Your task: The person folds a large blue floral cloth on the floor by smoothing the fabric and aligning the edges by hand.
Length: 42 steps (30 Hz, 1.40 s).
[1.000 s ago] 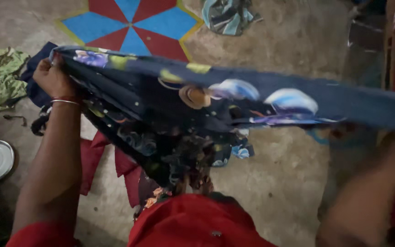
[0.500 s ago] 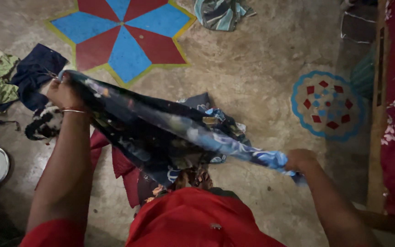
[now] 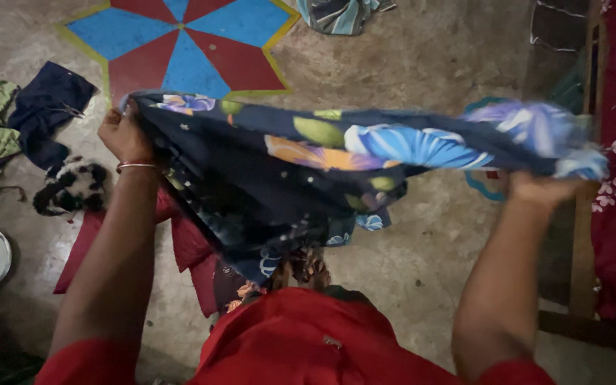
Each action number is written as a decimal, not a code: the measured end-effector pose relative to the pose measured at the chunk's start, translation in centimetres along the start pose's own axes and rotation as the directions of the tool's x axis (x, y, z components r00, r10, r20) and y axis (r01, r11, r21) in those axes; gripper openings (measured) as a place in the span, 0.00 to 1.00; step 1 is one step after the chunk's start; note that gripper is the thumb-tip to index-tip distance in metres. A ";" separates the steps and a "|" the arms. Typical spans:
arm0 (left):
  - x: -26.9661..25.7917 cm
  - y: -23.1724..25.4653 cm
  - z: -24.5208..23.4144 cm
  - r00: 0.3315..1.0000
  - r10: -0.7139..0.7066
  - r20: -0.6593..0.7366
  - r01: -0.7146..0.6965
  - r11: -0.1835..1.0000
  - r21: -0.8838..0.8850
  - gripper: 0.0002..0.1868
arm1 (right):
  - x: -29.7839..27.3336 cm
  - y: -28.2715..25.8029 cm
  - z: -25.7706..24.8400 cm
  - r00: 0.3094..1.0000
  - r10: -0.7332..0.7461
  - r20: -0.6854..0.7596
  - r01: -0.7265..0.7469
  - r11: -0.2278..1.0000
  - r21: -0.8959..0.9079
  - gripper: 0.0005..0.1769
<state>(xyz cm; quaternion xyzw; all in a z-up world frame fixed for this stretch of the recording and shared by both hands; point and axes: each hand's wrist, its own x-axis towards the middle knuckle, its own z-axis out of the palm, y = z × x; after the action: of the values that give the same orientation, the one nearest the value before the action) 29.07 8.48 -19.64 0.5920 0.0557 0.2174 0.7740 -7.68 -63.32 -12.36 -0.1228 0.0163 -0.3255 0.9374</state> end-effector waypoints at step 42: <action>-28.5 8.8 2.2 0.155 -0.623 0.767 -0.293 0.712 0.638 0.30 | -23.2 30.8 6.6 0.552 0.820 -0.148 0.275 -0.347 -0.897 0.25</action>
<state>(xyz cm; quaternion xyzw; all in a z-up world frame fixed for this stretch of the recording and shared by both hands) 1.84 -3.18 -15.56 0.8063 -0.3058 -0.3473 0.3685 -6.56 -24.31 -14.53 -0.8799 -0.0445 0.2002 0.4286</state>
